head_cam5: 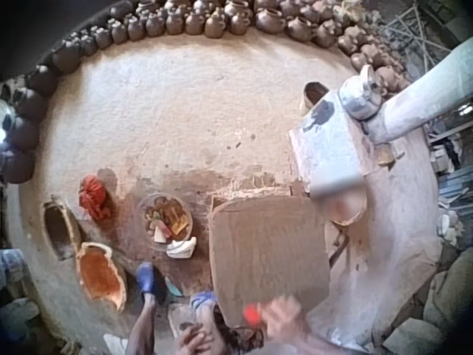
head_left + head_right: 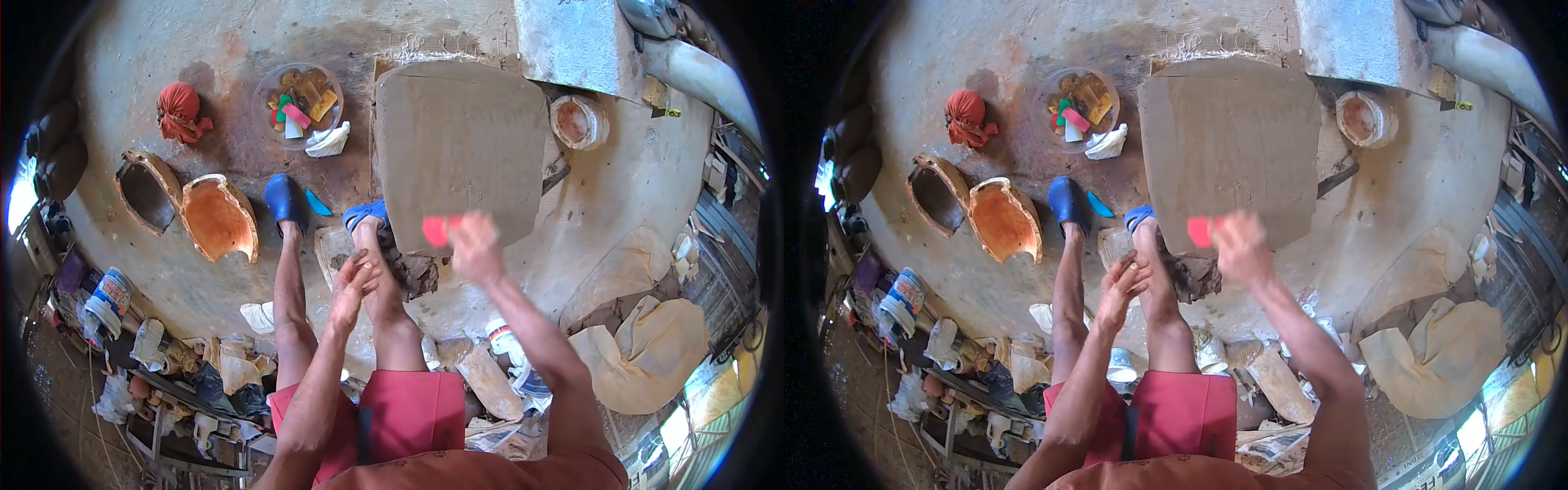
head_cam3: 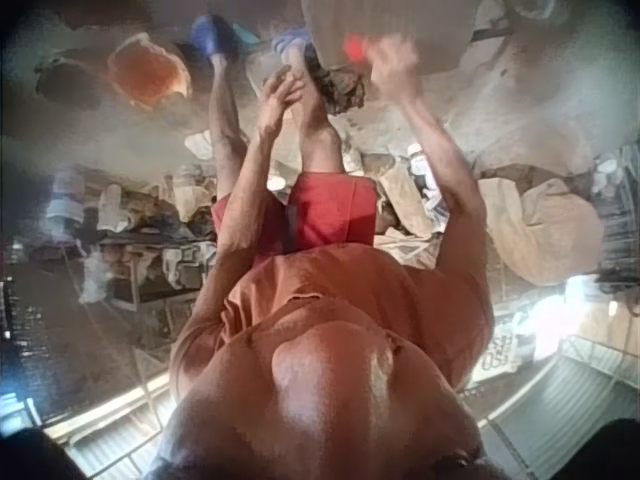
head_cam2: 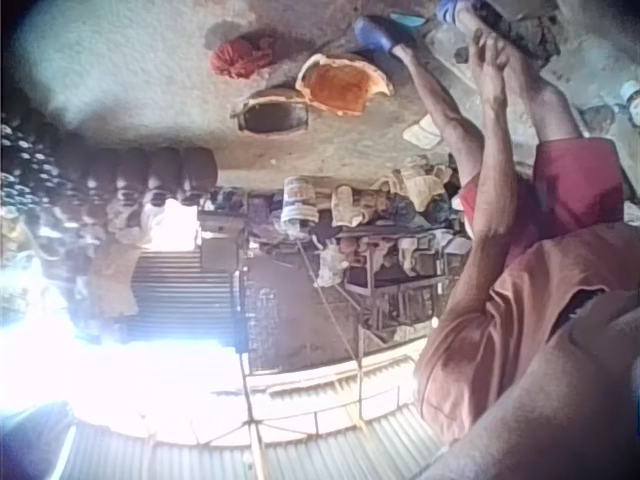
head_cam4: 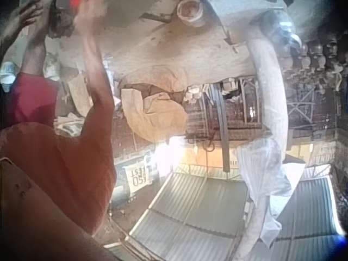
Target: The person removes a fired clay pot from a plaster mold, wipes the inside of the mold with a cloth, and then applies fresh clay into the mold by hand, smoothing it with a small scraper and a flat wooden tool.
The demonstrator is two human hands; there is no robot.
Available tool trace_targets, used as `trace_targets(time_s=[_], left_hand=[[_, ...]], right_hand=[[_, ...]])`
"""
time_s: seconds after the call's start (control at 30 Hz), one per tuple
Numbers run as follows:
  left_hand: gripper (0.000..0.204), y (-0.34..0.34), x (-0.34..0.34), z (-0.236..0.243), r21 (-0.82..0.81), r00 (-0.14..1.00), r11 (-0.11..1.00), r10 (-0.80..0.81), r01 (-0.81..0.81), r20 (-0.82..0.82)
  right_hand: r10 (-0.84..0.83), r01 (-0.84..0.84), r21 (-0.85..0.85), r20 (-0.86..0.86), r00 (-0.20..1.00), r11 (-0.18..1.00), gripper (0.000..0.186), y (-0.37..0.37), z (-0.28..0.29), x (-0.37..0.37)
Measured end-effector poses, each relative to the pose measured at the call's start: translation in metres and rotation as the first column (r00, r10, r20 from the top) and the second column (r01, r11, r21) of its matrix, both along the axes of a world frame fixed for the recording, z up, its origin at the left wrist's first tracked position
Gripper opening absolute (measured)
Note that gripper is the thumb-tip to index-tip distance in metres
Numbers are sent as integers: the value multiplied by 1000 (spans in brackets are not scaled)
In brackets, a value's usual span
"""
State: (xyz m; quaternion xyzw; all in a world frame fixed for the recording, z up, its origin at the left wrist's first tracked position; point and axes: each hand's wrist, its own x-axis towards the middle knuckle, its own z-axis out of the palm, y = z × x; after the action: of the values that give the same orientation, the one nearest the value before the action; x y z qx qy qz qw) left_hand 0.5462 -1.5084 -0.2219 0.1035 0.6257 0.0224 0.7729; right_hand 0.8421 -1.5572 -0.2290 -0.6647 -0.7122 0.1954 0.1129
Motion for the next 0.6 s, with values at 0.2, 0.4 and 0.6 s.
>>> trace_targets(time_s=[0.2, 0.4, 0.6], left_hand=[[59, 0, -8, -2, 7, 998, 999, -35, 35, -61], [66, -8, -4, 4, 38, 997, 999, -4, 6, -75], [59, -4, -5, 18, 32, 996, 998, -57, 59, -64]], right_hand=[[-138, 103, 240, 135, 981, 965, 22, 180, -39, 110], [6, -6, -72, -4, 1000, 997, 40, -20, -14, 36], [-54, 53, -27, -42, 998, 998, 27, -49, 10, 40]])
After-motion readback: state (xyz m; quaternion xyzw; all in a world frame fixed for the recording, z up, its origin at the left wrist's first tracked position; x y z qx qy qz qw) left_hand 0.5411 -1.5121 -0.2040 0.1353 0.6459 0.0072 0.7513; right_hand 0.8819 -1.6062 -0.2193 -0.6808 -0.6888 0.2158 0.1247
